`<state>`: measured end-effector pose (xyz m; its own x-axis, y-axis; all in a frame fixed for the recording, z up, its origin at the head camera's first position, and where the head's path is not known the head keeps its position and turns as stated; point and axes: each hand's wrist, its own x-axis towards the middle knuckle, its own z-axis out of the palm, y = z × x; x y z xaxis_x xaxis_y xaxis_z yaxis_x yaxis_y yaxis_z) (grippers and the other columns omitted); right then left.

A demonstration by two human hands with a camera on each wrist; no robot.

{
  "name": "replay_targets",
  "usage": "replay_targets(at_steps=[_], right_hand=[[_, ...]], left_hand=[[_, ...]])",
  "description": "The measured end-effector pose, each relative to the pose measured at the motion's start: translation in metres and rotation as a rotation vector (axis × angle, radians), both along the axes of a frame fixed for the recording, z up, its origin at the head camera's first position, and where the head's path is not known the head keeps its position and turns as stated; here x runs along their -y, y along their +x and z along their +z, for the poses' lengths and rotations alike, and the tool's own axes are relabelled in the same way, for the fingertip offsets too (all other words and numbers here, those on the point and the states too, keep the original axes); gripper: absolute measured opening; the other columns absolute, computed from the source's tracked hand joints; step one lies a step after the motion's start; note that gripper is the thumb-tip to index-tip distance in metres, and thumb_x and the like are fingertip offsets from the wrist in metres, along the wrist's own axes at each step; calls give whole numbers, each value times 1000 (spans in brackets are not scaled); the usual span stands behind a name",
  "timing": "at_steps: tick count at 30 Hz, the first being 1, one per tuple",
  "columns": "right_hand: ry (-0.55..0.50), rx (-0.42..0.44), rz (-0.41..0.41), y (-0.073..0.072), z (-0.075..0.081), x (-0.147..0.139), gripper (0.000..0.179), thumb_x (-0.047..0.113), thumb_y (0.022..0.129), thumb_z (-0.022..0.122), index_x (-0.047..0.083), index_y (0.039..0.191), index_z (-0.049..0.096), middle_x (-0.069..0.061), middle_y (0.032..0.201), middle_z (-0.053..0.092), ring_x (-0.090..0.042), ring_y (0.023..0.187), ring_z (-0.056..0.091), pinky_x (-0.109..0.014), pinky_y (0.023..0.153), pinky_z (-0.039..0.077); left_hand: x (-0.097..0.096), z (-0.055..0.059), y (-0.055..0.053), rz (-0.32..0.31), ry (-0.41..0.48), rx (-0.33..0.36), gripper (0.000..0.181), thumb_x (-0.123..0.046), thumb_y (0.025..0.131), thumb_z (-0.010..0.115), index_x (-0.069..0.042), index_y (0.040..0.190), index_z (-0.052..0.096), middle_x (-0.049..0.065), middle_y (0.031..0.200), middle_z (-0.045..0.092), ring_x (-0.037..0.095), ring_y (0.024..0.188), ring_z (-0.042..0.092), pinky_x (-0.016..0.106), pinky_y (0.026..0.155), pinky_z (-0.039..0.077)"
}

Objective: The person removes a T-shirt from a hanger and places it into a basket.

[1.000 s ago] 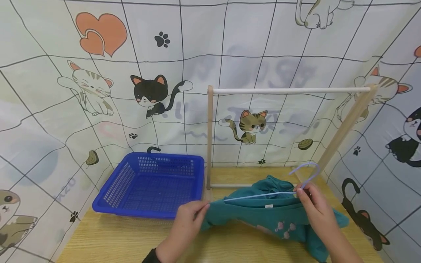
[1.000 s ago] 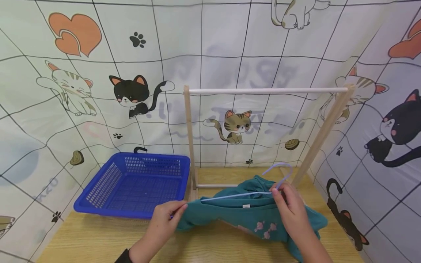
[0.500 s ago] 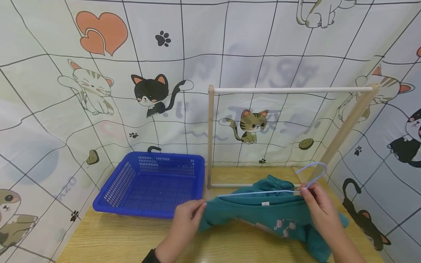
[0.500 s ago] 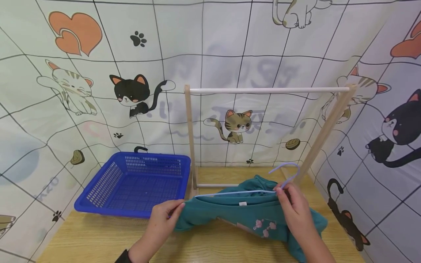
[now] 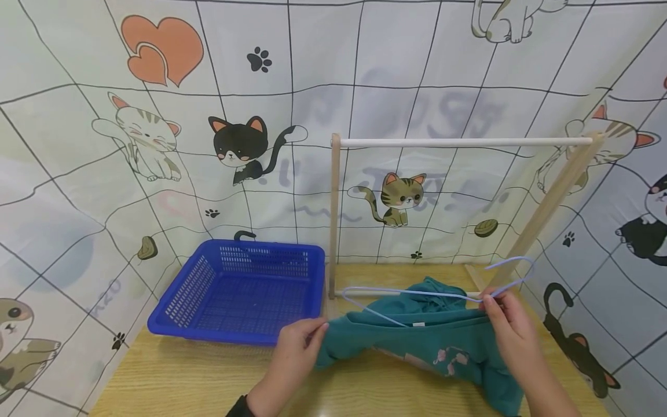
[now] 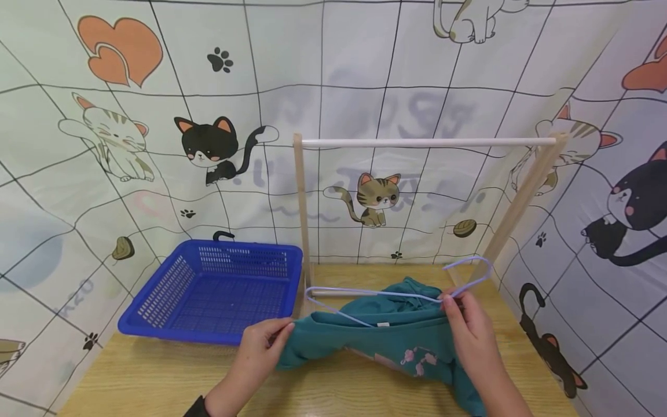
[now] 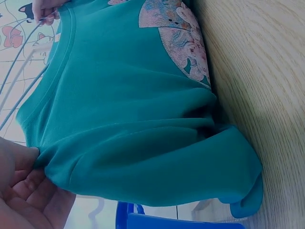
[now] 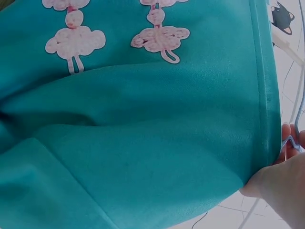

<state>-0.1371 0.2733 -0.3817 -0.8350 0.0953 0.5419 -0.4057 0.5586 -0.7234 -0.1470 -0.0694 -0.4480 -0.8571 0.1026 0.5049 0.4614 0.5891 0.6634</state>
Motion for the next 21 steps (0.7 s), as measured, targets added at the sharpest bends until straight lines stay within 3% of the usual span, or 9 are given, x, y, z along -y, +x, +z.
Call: replay_targets(at_steps=[7,11,17,21], right_hand=[[37,38,4,2,1,4,17,6,101,41,-5,106,52,15,89,54,-3,84,52,-4,77,40],[17,10,32,0,0,7,15,2,99,41,-6,105,53,14,89,55,-1,83,53,-4,77,41],[63,51,34,2,-1,13,14,5,99,44,-2,103,55,14,90,56,0,84,51,-5,74,41],[147,83,28,3,-3,16,13,9,100,45,4,104,56,9,92,54,-2,83,47,-9,70,40]], left_hand=[[-1,0,0,-9,2,-2,12,-13,89,66,-7,94,75,2,85,73,5,71,63,15,58,51],[-2,1,0,-64,8,41,18,-19,92,62,-9,102,73,1,91,73,6,76,65,16,62,53],[-1,7,0,-150,97,60,39,-26,97,55,-13,134,53,-4,121,64,11,107,61,31,88,53],[-4,12,-1,-176,85,-22,48,-22,94,59,-16,140,45,-2,133,55,16,123,52,41,99,47]])
